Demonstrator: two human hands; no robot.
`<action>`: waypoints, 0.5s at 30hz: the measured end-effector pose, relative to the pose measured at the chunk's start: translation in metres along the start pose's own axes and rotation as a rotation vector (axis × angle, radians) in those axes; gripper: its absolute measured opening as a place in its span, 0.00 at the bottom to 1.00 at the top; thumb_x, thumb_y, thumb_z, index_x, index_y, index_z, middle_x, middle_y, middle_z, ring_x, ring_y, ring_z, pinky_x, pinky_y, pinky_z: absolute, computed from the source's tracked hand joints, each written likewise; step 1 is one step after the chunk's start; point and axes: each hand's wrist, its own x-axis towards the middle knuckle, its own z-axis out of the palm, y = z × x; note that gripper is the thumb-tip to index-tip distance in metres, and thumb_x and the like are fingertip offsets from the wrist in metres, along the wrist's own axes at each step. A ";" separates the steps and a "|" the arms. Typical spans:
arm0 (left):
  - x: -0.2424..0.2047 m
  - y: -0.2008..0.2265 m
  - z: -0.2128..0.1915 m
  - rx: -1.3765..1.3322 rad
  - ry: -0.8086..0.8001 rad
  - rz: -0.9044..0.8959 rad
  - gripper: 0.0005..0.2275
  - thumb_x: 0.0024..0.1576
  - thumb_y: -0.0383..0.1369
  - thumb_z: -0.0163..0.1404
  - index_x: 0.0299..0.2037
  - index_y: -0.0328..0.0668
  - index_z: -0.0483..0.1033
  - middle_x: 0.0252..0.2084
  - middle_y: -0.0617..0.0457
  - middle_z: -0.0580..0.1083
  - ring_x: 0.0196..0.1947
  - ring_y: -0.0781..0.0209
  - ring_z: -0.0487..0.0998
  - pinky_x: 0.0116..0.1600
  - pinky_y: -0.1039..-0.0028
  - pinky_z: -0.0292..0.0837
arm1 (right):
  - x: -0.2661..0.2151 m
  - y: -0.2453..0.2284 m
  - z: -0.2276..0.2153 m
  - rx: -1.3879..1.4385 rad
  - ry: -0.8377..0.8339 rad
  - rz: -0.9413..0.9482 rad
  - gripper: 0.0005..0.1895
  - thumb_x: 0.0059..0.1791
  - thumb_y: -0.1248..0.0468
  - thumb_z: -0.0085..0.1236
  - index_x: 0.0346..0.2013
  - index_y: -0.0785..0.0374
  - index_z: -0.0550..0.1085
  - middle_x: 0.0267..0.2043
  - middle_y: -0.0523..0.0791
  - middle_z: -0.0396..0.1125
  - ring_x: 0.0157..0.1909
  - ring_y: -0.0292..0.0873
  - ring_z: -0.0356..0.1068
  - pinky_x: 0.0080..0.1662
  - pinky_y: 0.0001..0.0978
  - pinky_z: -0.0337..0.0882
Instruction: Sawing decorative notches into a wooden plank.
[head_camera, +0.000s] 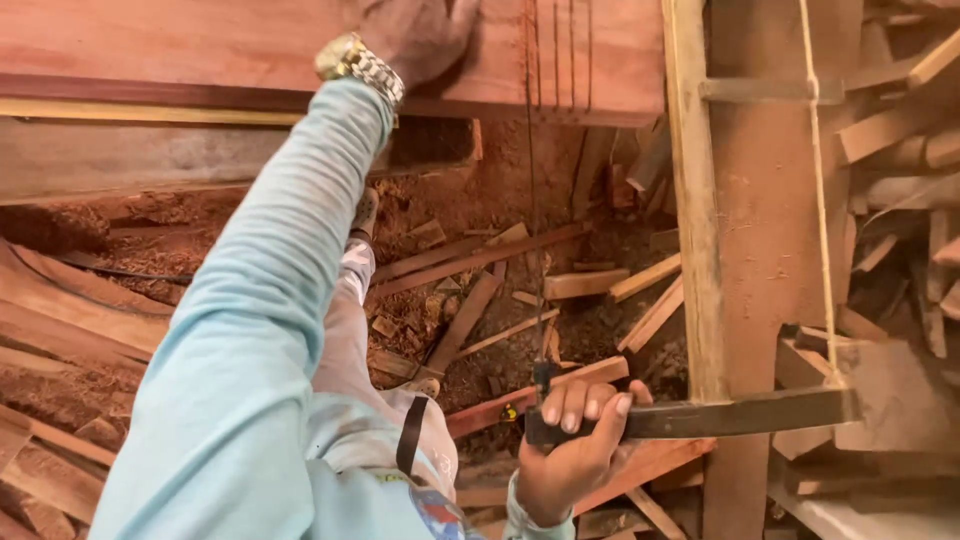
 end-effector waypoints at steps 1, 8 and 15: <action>-0.009 0.019 -0.028 -0.116 -0.083 -0.138 0.12 0.74 0.38 0.37 0.58 0.41 0.68 0.27 0.47 0.73 0.21 0.57 0.72 0.25 0.65 0.72 | -0.006 0.000 0.003 -0.039 0.127 0.031 0.07 0.60 0.65 0.48 0.53 0.59 0.70 0.28 0.39 0.59 0.25 0.32 0.60 0.27 0.26 0.68; 0.014 -0.020 -0.007 0.049 0.304 -0.087 0.24 0.65 0.47 0.48 0.67 0.43 0.65 0.59 0.35 0.69 0.59 0.37 0.68 0.61 0.33 0.50 | 0.132 0.119 0.143 0.032 0.138 -0.001 0.04 0.58 0.67 0.51 0.47 0.60 0.67 0.25 0.41 0.58 0.22 0.34 0.56 0.24 0.28 0.65; 0.003 -0.067 -0.049 -0.173 0.233 -0.058 0.28 0.65 0.46 0.49 0.73 0.45 0.62 0.71 0.36 0.63 0.74 0.36 0.57 0.72 0.32 0.24 | 0.147 0.129 0.166 -0.126 0.196 0.116 0.06 0.59 0.64 0.54 0.49 0.59 0.67 0.30 0.40 0.61 0.28 0.35 0.60 0.31 0.28 0.68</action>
